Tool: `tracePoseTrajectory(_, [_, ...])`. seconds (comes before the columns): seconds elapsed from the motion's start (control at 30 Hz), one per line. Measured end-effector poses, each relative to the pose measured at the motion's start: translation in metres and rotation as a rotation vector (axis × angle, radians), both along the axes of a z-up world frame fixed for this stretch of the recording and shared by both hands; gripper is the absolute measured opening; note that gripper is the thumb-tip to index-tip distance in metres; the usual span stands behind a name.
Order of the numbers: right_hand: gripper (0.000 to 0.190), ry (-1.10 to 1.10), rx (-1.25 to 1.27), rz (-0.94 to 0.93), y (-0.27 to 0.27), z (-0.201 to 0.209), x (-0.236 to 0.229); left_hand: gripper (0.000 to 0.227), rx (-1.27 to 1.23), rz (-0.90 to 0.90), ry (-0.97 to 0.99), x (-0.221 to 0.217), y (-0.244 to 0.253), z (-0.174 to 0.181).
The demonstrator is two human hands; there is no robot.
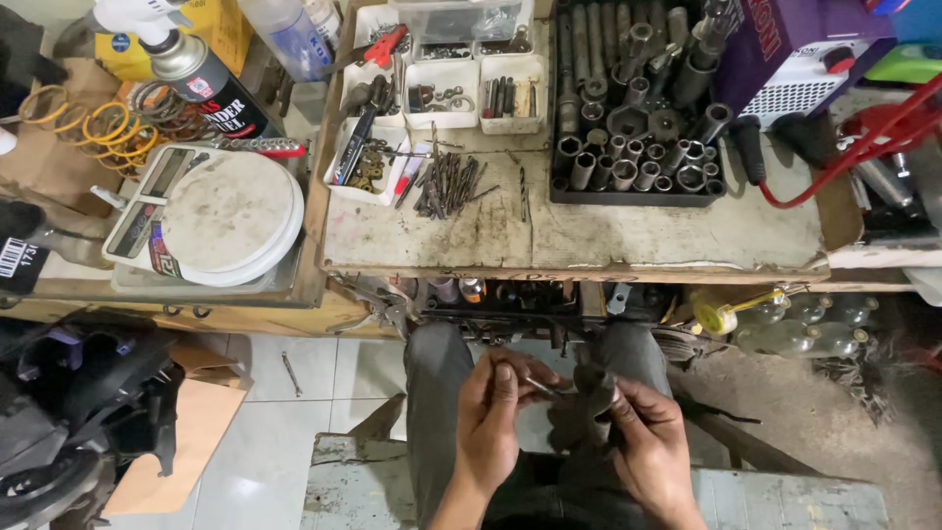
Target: The person sits at a cluttered workbench and assembles small mechanical parts by hand. They pick up a small metal pin from a tray and insert it into a dark metal component held in their lap, repeating the process with additional pins.
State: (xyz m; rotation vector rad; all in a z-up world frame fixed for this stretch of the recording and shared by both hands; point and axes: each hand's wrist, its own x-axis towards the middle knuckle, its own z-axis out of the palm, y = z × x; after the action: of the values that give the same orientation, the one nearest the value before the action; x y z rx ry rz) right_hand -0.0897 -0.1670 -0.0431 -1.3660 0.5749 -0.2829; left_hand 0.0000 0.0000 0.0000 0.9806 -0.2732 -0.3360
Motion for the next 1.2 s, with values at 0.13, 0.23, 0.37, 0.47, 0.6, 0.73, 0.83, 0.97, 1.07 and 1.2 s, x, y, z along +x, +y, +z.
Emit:
tracePoseTrajectory(0.13, [0.027,-0.049,-0.042,-0.009,-0.003,0.002,0.001,0.030,0.054,-0.049,0.223,0.001,0.002,0.000])
tracePoseTrajectory(0.23, [0.028,-0.168,0.039,-0.023,-0.004,0.010,0.003,0.044,0.246,-0.096,0.012,0.001,0.001,0.009])
tracePoseTrajectory(0.37, [0.029,-0.216,-0.181,0.085,-0.011,0.023,0.009,0.043,0.506,-0.198,-0.196,0.003,0.007,0.034])
tracePoseTrajectory(0.47, [0.028,-0.154,-0.360,0.243,-0.009,0.043,0.017,0.063,0.581,-0.257,-0.312,0.004,0.008,0.054])
tracePoseTrajectory(0.6, [0.019,-0.137,-0.481,0.345,-0.010,0.057,0.020,0.069,0.669,-0.282,-0.357,0.005,0.009,0.045])
tracePoseTrajectory(0.73, [0.021,-0.096,-0.439,0.208,-0.008,0.050,0.016,0.040,0.818,-0.395,-0.156,0.010,0.017,0.015])
tracePoseTrajectory(0.83, [0.025,-0.019,-0.512,0.221,-0.005,0.052,0.014,0.053,0.853,-0.316,-0.076,0.008,0.018,0.009])
tracePoseTrajectory(0.97, [0.025,0.014,-0.534,0.251,-0.003,0.052,0.014,0.021,0.719,-0.274,0.001,0.008,0.015,0.020])
tracePoseTrajectory(1.07, [0.023,0.069,-0.510,0.323,-0.004,0.057,0.016,0.033,0.729,-0.283,-0.007,0.010,0.016,0.026])
tracePoseTrajectory(1.2, [0.024,0.055,-0.474,0.472,-0.010,0.063,0.021,0.034,0.815,-0.346,-0.212,0.011,0.018,0.026])
